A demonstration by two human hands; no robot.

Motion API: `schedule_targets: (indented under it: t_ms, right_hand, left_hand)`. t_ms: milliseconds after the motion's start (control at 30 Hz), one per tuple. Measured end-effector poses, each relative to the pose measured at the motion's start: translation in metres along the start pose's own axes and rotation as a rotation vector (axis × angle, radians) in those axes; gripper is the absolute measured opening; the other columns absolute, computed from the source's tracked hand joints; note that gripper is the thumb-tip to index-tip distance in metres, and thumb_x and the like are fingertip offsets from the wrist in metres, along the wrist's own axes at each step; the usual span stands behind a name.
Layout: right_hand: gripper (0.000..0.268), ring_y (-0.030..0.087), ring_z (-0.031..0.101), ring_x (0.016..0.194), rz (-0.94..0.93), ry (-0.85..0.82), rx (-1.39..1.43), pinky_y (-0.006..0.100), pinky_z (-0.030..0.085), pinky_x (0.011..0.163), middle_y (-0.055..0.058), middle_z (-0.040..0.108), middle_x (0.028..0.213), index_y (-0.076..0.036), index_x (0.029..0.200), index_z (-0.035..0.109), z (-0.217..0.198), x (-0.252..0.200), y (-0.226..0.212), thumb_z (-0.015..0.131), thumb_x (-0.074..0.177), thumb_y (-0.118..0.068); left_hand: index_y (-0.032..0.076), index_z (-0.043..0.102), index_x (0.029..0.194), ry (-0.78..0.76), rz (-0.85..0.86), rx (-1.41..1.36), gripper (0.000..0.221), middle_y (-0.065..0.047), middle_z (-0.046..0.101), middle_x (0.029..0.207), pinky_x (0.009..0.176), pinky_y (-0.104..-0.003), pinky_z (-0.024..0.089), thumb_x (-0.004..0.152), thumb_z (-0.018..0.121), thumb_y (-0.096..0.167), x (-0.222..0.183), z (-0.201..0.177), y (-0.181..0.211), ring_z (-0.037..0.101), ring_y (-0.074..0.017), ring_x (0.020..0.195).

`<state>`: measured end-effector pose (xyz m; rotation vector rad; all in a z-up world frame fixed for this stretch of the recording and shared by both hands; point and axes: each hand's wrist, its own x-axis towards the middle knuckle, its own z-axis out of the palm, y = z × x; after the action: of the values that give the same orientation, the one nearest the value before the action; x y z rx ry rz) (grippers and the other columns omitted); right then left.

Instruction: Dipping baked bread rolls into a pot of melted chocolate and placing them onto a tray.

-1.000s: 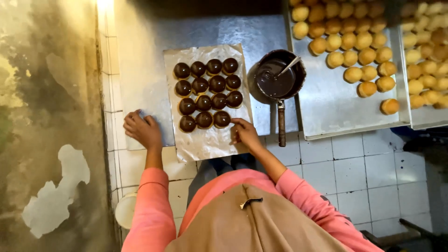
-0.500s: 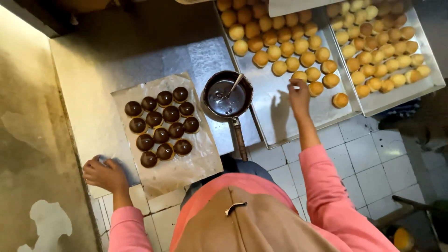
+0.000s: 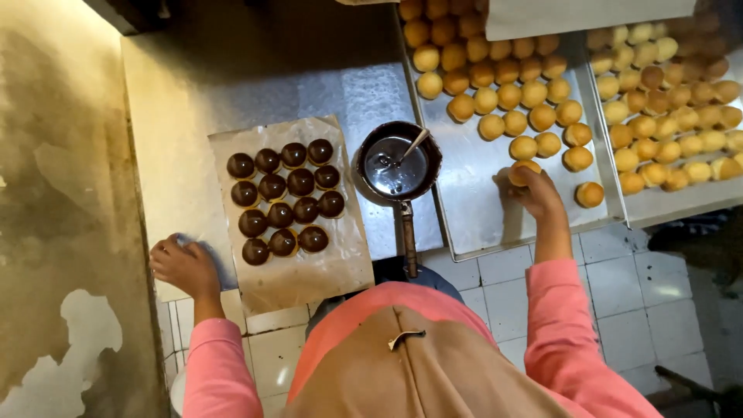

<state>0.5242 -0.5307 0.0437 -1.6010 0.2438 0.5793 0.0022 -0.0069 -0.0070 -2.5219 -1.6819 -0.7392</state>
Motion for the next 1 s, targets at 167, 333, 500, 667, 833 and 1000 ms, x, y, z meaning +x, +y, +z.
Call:
schedule_targets:
  t_ms: [167, 333, 500, 667, 833, 1000]
  right_hand:
    - [0.040, 0.019, 0.061, 0.083, 0.238, -0.482, 0.640, 0.024, 0.045, 0.064, 0.017, 0.065, 0.123, -0.005, 0.127, 0.058, 0.096, -0.059, -0.044, 0.069, 0.093, -0.022]
    - [0.061, 0.035, 0.066, 0.085, 0.323, -0.662, 0.591, 0.040, 0.051, 0.076, 0.020, 0.069, 0.116, -0.011, 0.133, 0.063, 0.175, -0.074, -0.065, 0.063, 0.084, -0.048]
    - [0.041, 0.026, 0.061, 0.109, -0.017, -0.598, -0.044, 0.039, 0.059, 0.089, 0.008, 0.053, 0.127, -0.011, 0.131, 0.050, 0.244, -0.098, -0.072, 0.068, 0.095, -0.018]
    - [0.062, 0.040, 0.064, 0.112, -0.700, -0.436, -0.922, 0.050, 0.052, 0.095, 0.015, 0.065, 0.118, -0.010, 0.130, 0.061, 0.264, -0.073, -0.036, 0.089, 0.077, -0.027]
    - [0.051, 0.043, 0.066, 0.100, -1.001, -0.347, -1.326, 0.048, 0.060, 0.084, 0.017, 0.061, 0.117, -0.002, 0.116, 0.070, 0.276, -0.055, -0.011, 0.085, 0.072, -0.023]
    - [0.045, 0.044, 0.068, 0.099, -1.182, -0.293, -1.385, 0.049, 0.057, 0.094, 0.017, 0.066, 0.108, -0.003, 0.109, 0.075, 0.280, -0.054, 0.002, 0.083, 0.070, -0.025]
  left_hand:
    - [0.008, 0.061, 0.116, -0.004, -0.019, -0.011, 0.032, -0.014, 0.052, 0.117, 0.091, -0.052, 0.040, 0.084, 0.058, 0.010, 0.002, 0.006, -0.006, 0.053, -0.0384, 0.106]
    - [0.007, 0.062, 0.116, 0.009, -0.040, -0.056, 0.033, -0.015, 0.053, 0.115, 0.092, -0.054, 0.040, 0.084, 0.056, 0.012, 0.005, -0.005, 0.006, 0.054, -0.0402, 0.104]
    - [0.010, 0.063, 0.117, 0.012, -0.044, -0.080, 0.034, -0.013, 0.054, 0.116, 0.091, -0.054, 0.041, 0.084, 0.057, 0.014, 0.005, 0.000, 0.000, 0.054, -0.0384, 0.109]
    - [0.012, 0.063, 0.117, 0.021, -0.058, -0.065, 0.034, -0.011, 0.054, 0.115, 0.092, -0.053, 0.042, 0.083, 0.059, 0.014, 0.005, 0.005, -0.005, 0.054, -0.0370, 0.110]
    - [0.012, 0.064, 0.116, 0.023, -0.067, -0.063, 0.032, -0.011, 0.054, 0.113, 0.093, -0.051, 0.041, 0.084, 0.058, 0.012, 0.007, -0.002, 0.000, 0.055, -0.0356, 0.108]
    - [0.012, 0.064, 0.114, 0.019, -0.084, -0.063, 0.031, -0.010, 0.054, 0.113, 0.092, -0.050, 0.041, 0.083, 0.059, 0.013, 0.006, 0.006, -0.004, 0.053, -0.0352, 0.109]
